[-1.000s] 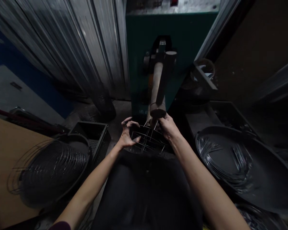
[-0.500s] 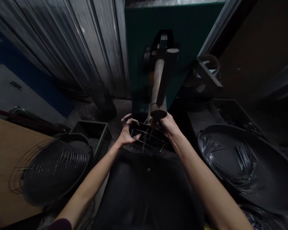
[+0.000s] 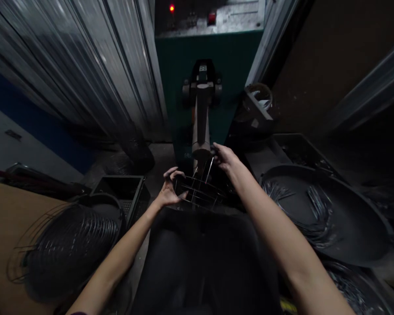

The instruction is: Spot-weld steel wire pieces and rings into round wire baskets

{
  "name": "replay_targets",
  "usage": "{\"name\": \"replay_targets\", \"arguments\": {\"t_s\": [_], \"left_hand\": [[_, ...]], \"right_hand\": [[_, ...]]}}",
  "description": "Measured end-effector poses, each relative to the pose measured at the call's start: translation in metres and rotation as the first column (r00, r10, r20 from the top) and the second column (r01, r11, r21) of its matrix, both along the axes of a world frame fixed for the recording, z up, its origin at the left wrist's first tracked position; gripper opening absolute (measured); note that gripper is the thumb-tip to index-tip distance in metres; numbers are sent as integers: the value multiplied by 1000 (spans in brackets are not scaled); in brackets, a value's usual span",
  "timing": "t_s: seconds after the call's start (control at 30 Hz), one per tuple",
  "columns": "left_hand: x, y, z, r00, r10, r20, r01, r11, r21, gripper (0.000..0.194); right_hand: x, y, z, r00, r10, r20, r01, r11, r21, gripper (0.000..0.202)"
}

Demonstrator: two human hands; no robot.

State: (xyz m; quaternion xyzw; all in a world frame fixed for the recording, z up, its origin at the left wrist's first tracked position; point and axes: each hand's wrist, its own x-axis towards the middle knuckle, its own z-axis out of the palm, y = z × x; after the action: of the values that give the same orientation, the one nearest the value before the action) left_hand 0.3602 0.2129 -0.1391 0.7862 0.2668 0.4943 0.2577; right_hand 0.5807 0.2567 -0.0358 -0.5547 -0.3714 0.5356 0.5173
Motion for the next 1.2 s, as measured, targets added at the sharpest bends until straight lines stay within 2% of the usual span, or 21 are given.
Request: {"name": "replay_targets", "arguments": {"t_s": [0.1, 0.17, 0.2, 0.27, 0.33, 0.4, 0.47, 0.5, 0.57, 0.6, 0.63, 0.67, 0.73, 0.8, 0.9, 0.93, 1.0, 1.07, 1.1, 1.13, 1.2], "left_hand": [[-21, -26, -1, 971, -43, -237, 47, 999, 14, 92], [-38, -45, 10, 909, -172, -379, 138, 984, -115, 99], [-44, -54, 20, 892, -235, -385, 161, 963, -215, 100], [-43, -68, 41, 918, -271, -291, 141, 906, -400, 86], [-24, -79, 61, 957, -232, -175, 112, 851, -514, 59], [3, -90, 74, 970, -215, -108, 115, 807, -579, 40], [25, -101, 78, 974, -214, -68, 121, 754, -645, 35], [30, -106, 78, 975, -214, -63, 116, 730, -674, 36], [29, -113, 78, 970, -225, -94, 102, 722, -684, 37], [24, -116, 80, 963, -240, -123, 98, 737, -668, 37], [18, -117, 84, 955, -253, -156, 97, 760, -643, 38], [11, -119, 90, 944, -272, -185, 105, 783, -613, 38], [0, -119, 107, 929, -305, -210, 138, 811, -568, 38], [-8, -117, 127, 934, -303, -189, 157, 824, -544, 37], [-12, -111, 141, 965, -242, -103, 142, 807, -573, 38], [-12, -109, 139, 968, -240, -74, 146, 779, -610, 39], [-9, -105, 122, 963, -265, -37, 160, 682, -713, 45], [-4, -103, 93, 957, -283, -58, 132, 605, -785, 49], [-1, -103, 78, 958, -266, -107, 84, 617, -782, 49], [2, -103, 63, 957, -227, -180, 19, 670, -742, 47], [6, -103, 38, 932, -104, -346, -111, 829, -549, 40]], "right_hand": [[16, -28, 10, 990, 31, -137, -55, 983, -176, 26], [18, -65, 8, 986, 56, -160, -85, 979, -184, 24], [14, -86, 5, 990, 59, -129, -79, 985, -156, 26], [-4, -127, -8, 999, 43, 29, -42, 998, -46, 29], [-32, -161, -25, 957, -1, 290, -25, 996, 88, 23], [-57, -187, -38, 844, 42, 534, -133, 982, 133, 15], [-64, -206, -44, 712, 221, 667, -358, 931, 74, 16], [-58, -214, -43, 649, 308, 695, -465, 884, 42, 19], [-30, -223, -33, 584, 305, 752, -523, 850, 62, 24], [-11, -224, -25, 570, 214, 794, -473, 875, 104, 25], [7, -223, -16, 537, 61, 841, -375, 910, 174, 27], [24, -220, -8, 473, -36, 881, -339, 915, 219, 31], [47, -209, 9, 375, -97, 922, -371, 896, 246, 40], [54, -201, 21, 362, -28, 932, -448, 871, 201, 43], [48, -202, 25, 459, 42, 888, -438, 880, 185, 34], [45, -205, 21, 494, 46, 868, -412, 892, 186, 31], [41, -213, 6, 528, 48, 848, -360, 917, 172, 29], [38, -218, -16, 456, 66, 888, -342, 934, 106, 31], [36, -219, -26, 384, 79, 920, -350, 935, 66, 32], [34, -218, -35, 301, 84, 950, -364, 931, 33, 34], [28, -213, -47, 124, 78, 989, -405, 914, -21, 38]]}}
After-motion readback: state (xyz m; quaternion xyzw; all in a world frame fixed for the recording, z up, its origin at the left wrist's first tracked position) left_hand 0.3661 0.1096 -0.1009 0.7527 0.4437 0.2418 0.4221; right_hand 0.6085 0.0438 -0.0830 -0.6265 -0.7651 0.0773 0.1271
